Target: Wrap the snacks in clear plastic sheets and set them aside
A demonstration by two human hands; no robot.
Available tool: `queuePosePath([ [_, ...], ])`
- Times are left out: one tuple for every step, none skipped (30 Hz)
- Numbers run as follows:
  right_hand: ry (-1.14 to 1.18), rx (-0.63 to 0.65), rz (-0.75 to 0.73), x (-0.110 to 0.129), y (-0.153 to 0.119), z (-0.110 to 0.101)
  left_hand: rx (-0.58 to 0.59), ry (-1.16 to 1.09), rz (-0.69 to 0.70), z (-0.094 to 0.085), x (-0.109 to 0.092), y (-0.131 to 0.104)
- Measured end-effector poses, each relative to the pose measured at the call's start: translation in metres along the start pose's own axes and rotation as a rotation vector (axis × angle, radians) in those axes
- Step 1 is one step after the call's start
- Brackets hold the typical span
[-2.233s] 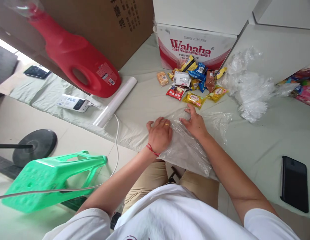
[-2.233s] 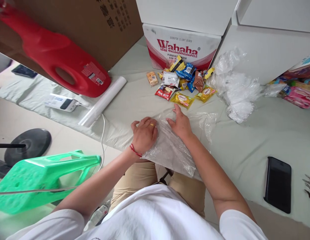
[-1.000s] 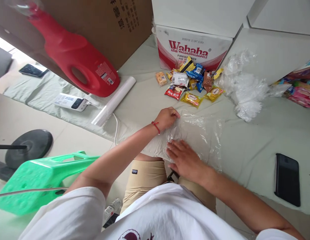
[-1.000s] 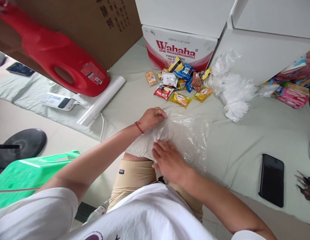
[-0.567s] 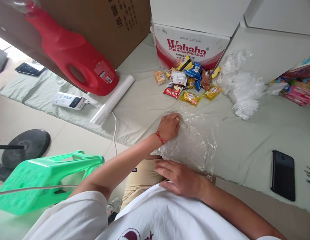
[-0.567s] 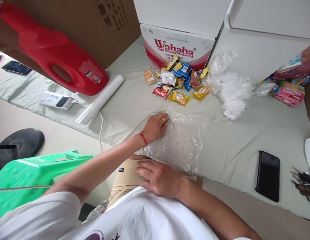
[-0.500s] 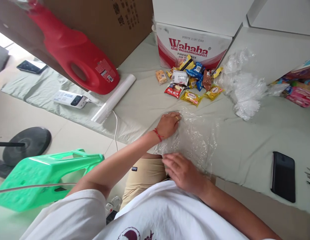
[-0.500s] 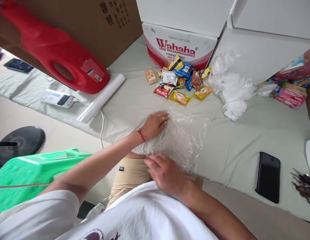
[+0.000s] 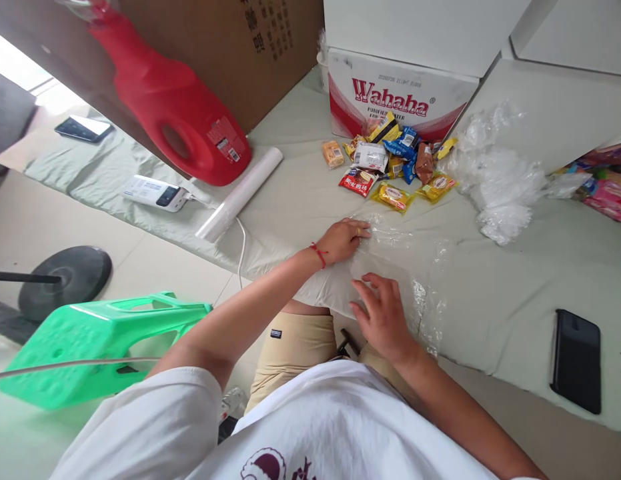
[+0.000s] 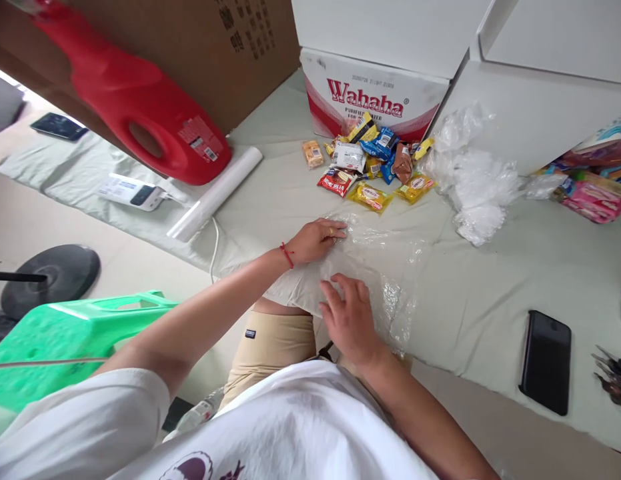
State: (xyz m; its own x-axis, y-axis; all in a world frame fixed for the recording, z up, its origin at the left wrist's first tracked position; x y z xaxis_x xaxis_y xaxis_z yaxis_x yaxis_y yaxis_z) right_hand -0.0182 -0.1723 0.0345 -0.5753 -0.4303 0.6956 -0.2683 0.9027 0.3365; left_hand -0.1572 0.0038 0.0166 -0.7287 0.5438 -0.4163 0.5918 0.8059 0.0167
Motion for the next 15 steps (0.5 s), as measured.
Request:
queuePosePath([
  [0.070,-0.057,0.038,-0.006,-0.002,-0.006,-0.005,-0.022,0.001,0.000,0.002,0.001],
  [0.144,-0.118,0.093,-0.013,-0.005,-0.012,-0.013,-0.045,-0.002,0.000,0.003,0.001],
  [0.219,-0.179,0.165,-0.019,-0.008,-0.018,-0.025,-0.067,-0.007,0.001,0.004,0.002],
  [0.298,-0.239,0.256,-0.024,-0.012,-0.023,-0.037,-0.085,-0.011,0.001,0.005,0.002],
  [0.386,-0.291,0.358,-0.030,-0.016,-0.027,-0.046,-0.099,-0.013,0.001,0.005,0.003],
  [0.483,-0.336,0.464,-0.034,-0.020,-0.029,-0.051,-0.108,-0.014,0.002,0.005,0.003],
  [0.585,-0.371,0.564,-0.038,-0.023,-0.031,-0.054,-0.110,-0.013,0.002,0.004,0.003],
  [0.682,-0.392,0.648,-0.040,-0.026,-0.032,-0.054,-0.109,-0.013,0.002,0.004,0.004],
  [0.753,-0.398,0.710,-0.041,-0.028,-0.032,-0.052,-0.106,-0.013,0.002,0.004,0.004],
  [0.782,-0.390,0.741,-0.041,-0.030,-0.033,-0.050,-0.101,-0.013,0.002,0.003,0.004],
  [0.753,-0.378,0.732,-0.040,-0.030,-0.034,-0.048,-0.096,-0.014,0.002,0.003,0.005],
  [0.664,-0.370,0.685,-0.037,-0.030,-0.037,-0.046,-0.091,-0.014,0.001,0.003,0.005],
  [0.528,-0.362,0.603,-0.034,-0.029,-0.040,-0.044,-0.087,-0.014,0.001,0.003,0.005],
  [0.366,-0.351,0.495,-0.031,-0.026,-0.043,-0.043,-0.084,-0.012,0.001,0.004,0.005],
  [0.202,-0.330,0.374,-0.027,-0.024,-0.046,-0.042,-0.080,-0.010,0.001,0.004,0.005],
])
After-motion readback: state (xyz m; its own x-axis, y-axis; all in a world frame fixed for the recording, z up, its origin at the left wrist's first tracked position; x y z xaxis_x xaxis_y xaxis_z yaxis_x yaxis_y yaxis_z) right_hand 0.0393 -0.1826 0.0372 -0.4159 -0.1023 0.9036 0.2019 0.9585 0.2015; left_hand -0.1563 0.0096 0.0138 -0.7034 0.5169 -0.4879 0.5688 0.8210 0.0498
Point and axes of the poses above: each hand's wrist, its own y-axis towards the middle knuckle, its own z-axis out of the palm, x = y × z, the point moved 2 cm from there along y, towards the middle knuckle, and after that the axes turned 15 degrees about y, right-handed, at the moved point
